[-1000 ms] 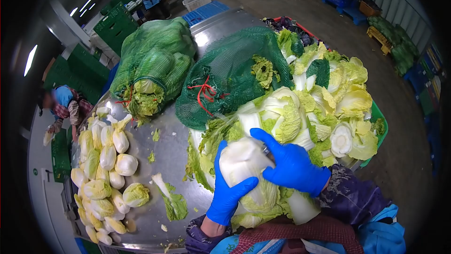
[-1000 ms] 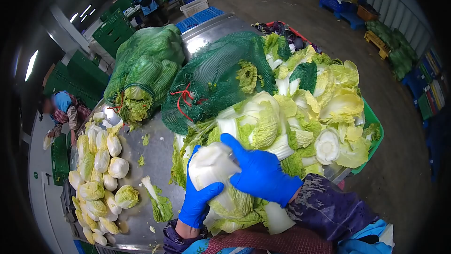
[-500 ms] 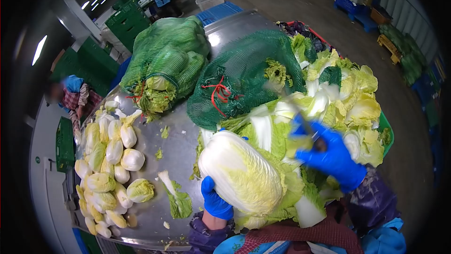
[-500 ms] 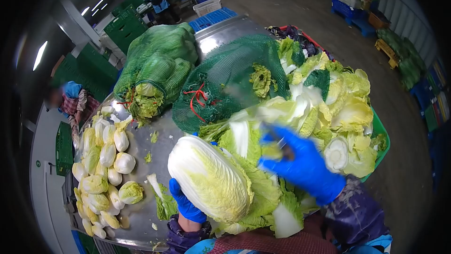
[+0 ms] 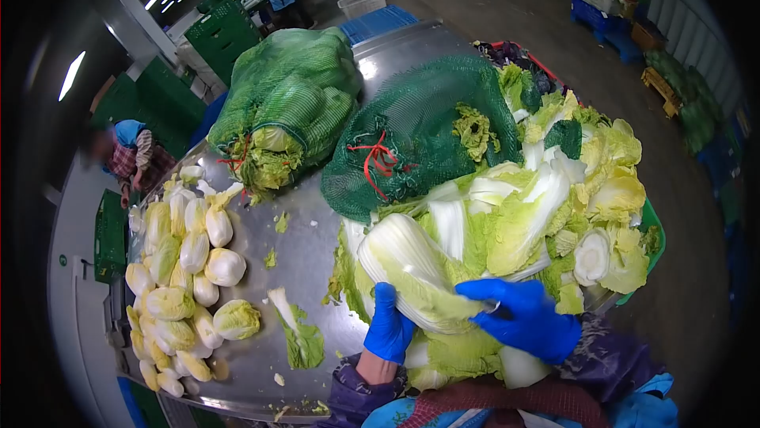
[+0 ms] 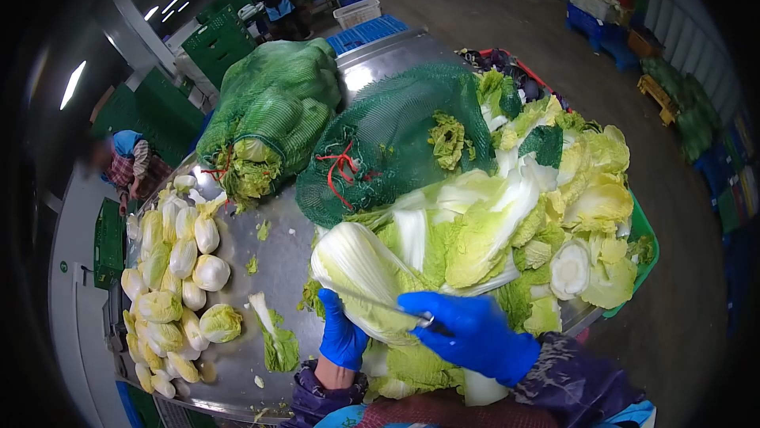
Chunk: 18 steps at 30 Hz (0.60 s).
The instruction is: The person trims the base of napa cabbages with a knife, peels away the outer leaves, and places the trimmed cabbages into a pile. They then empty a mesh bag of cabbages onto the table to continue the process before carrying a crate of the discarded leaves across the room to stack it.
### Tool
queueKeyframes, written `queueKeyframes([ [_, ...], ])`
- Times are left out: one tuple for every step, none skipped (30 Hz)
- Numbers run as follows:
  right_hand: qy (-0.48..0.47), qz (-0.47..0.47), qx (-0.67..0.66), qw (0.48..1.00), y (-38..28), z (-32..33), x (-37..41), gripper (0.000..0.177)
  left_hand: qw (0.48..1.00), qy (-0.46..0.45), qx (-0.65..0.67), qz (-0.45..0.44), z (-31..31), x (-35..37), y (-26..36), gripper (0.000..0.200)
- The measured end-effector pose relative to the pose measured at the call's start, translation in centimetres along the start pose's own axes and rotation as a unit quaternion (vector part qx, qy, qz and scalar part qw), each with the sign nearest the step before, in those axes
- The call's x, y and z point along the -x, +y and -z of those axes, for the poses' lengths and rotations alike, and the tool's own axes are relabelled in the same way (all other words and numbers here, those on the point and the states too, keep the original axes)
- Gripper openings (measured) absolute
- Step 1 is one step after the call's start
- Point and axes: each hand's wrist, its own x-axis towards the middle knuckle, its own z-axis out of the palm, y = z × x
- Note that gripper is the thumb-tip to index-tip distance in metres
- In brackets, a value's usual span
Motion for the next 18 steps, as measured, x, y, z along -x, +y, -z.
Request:
queueKeyframes([
  [0.029,-0.009,0.012,0.999,-0.2,0.2,0.0,0.035,1.000,0.016,0.006,0.017,0.0,0.3,-0.2,0.075],
  [0.057,-0.043,-0.021,0.997,-0.3,1.0,-0.5,0.028,0.998,0.039,-0.023,0.031,-0.2,0.5,0.0,0.075],
  [0.074,-0.145,-0.112,0.980,-0.1,2.2,-0.7,0.023,0.998,0.041,-0.022,0.032,0.0,0.4,0.2,0.075],
  [0.142,-0.151,-0.193,0.959,-0.1,3.0,-1.7,0.020,0.998,0.011,-0.029,0.062,0.2,0.3,0.5,0.081],
  [0.168,-0.173,-0.187,0.952,0.5,4.2,-2.4,0.017,0.995,-0.018,-0.035,0.092,0.4,0.3,0.8,0.088],
  [0.204,-0.177,-0.189,0.944,1.2,5.2,-3.1,0.016,0.987,-0.080,0.004,0.139,0.1,0.3,0.5,0.095],
  [0.218,-0.160,-0.164,0.949,2.8,6.1,-3.7,0.014,0.987,-0.079,0.005,0.137,-0.6,0.4,0.3,0.095],
  [0.229,-0.173,-0.162,0.944,3.7,6.4,-4.0,0.013,0.976,-0.146,0.047,0.156,-1.6,0.5,0.1,0.095],
  [0.239,-0.185,-0.159,0.940,4.2,6.5,-4.2,0.013,0.958,-0.212,0.088,0.174,-2.2,0.5,0.1,0.095],
  [0.235,-0.185,-0.160,0.941,4.3,6.6,-4.3,0.013,0.958,-0.210,0.090,0.171,-2.5,0.4,-0.1,0.095],
  [0.246,-0.187,-0.172,0.935,4.4,6.6,-4.3,0.012,0.947,-0.231,0.130,0.179,-2.7,0.3,-0.2,0.094],
  [0.258,-0.188,-0.184,0.929,4.5,6.6,-4.2,0.012,0.934,-0.251,0.170,0.187,-2.9,0.3,-0.1,0.093],
  [0.255,-0.190,-0.185,0.930,5.1,7.0,-4.1,0.012,0.935,-0.249,0.171,0.185,-3.0,0.3,0.1,0.093],
  [0.281,-0.209,-0.172,0.921,6.1,7.6,-3.9,0.013,0.938,-0.208,0.222,0.166,-3.1,0.3,0.7,0.092],
  [0.307,-0.227,-0.159,0.910,7.2,8.3,-3.6,0.014,0.937,-0.168,0.271,0.145,-3.2,0.4,1.3,0.090],
  [0.285,-0.240,-0.136,0.918,7.8,8.8,-3.4,0.021,0.951,-0.165,0.234,0.114,-3.3,0.7,2.3,0.087],
  [0.279,-0.236,-0.138,0.921,7.8,8.5,-3.3,0.021,0.952,-0.164,0.235,0.107,-3.0,0.6,2.7,0.087],
  [0.225,-0.203,-0.137,0.943,6.9,7.7,-3.3,0.026,0.950,-0.172,0.243,0.099,-2.7,0.5,3.0,0.087],
])
